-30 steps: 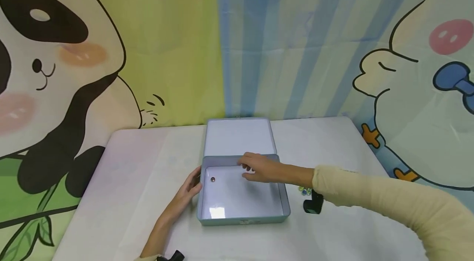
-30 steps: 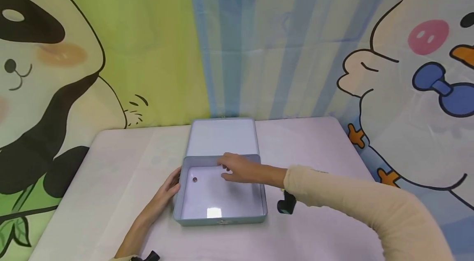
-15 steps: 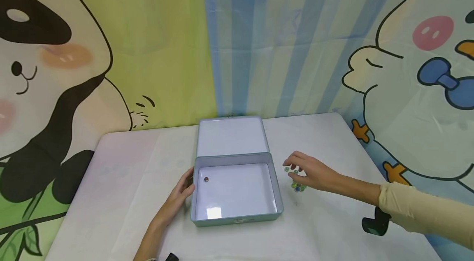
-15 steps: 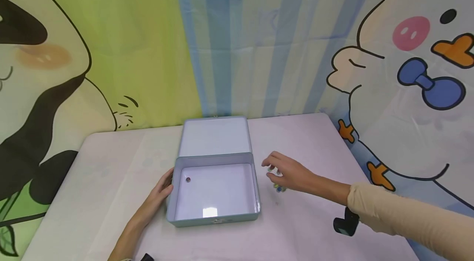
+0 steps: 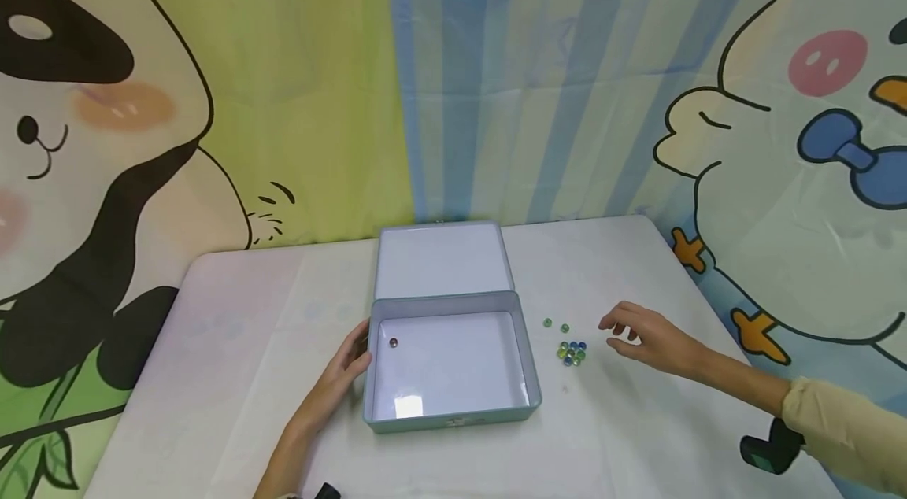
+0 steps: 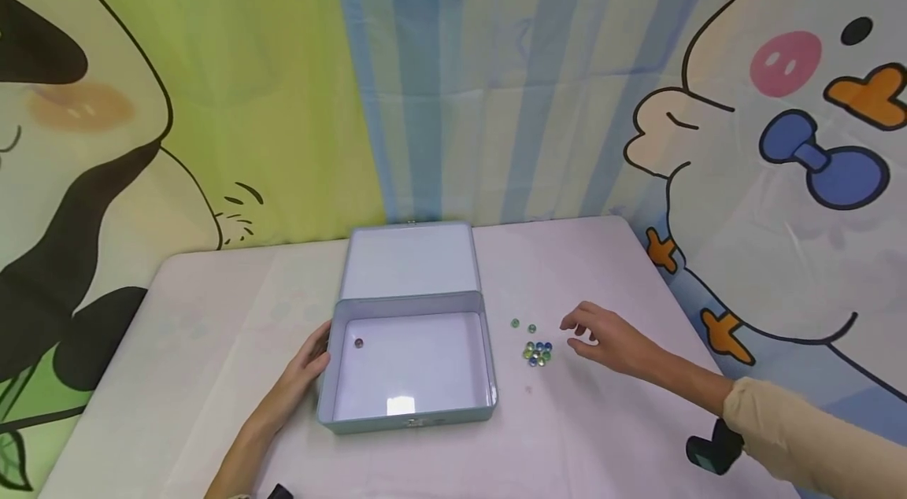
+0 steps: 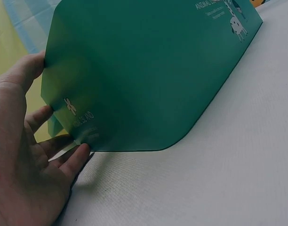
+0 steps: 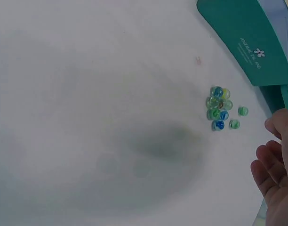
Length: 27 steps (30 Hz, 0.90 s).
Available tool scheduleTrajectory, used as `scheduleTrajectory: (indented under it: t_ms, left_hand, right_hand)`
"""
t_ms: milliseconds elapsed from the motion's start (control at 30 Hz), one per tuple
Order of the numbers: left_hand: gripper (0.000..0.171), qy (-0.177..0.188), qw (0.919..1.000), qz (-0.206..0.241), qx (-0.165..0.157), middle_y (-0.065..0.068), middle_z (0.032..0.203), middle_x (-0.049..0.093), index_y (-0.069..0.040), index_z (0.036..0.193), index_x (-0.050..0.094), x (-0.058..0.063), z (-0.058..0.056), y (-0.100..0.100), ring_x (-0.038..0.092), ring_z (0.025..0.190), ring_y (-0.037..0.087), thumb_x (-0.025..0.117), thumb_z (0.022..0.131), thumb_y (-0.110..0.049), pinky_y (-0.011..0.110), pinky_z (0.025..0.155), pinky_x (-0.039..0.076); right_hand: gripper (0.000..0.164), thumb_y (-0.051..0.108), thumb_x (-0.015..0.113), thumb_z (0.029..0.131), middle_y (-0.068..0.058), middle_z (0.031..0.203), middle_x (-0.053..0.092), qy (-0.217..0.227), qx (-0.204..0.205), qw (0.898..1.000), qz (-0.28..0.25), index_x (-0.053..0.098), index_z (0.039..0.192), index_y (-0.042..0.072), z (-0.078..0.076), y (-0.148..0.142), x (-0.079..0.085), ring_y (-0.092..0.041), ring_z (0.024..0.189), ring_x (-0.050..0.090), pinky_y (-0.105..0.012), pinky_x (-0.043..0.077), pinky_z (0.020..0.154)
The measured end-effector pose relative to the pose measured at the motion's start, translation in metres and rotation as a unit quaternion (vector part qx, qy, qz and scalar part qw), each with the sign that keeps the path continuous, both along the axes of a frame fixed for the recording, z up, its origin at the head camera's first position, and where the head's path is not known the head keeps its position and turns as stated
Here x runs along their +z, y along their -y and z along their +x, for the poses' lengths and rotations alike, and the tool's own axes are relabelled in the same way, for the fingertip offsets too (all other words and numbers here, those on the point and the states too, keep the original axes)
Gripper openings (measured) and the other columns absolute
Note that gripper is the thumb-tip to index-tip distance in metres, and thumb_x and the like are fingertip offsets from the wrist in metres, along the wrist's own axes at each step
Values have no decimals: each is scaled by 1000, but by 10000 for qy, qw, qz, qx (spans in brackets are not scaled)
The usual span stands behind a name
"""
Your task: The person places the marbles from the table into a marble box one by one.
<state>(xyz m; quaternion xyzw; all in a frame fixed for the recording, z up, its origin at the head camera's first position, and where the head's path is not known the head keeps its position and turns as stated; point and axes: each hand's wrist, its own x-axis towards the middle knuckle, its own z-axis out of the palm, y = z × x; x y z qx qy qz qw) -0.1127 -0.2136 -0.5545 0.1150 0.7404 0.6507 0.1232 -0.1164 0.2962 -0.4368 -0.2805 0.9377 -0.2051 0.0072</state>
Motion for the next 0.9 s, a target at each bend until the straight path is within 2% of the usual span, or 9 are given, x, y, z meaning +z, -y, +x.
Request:
scheduleTrajectory:
  t_ms: [200,400,600,900]
  left_hand:
    - [57,-60,10000,5,20,12,161,23,-25,155,18,0,-1,-1,21,147,37,40,103,-20,63,116,15]
    - [57,-60,10000,23,-44,12,162,21,-26,155,18,-1,-1,-2,20,148,36,40,103,-20,62,116,14]
    - [56,-67,10000,-8,-47,11,162,22,-29,155,18,-1,-1,-2,20,148,36,40,103,-22,61,116,15]
    - [56,-7,10000,-73,-19,12,162,21,-28,155,18,0,0,0,20,148,37,40,103,-23,61,116,16]
  right_hand:
    - [23,-1,72,81,-9,99,64,463,212,9983,-277,66,103,5,-7,-9,-25,-8,83,60,-20,55,66]
    - [26,-1,72,81,-8,101,65,615,-5,9978,-247,67,106,5,-9,-9,-49,-5,83,58,-19,55,67]
    - [25,1,72,82,-4,99,65,612,-103,9978,-227,69,106,6,-13,-4,-57,-5,83,57,-21,56,68]
    - [21,-1,68,84,1,94,62,972,-234,9948,-195,70,102,9,-20,3,-68,-3,79,52,-16,51,67]
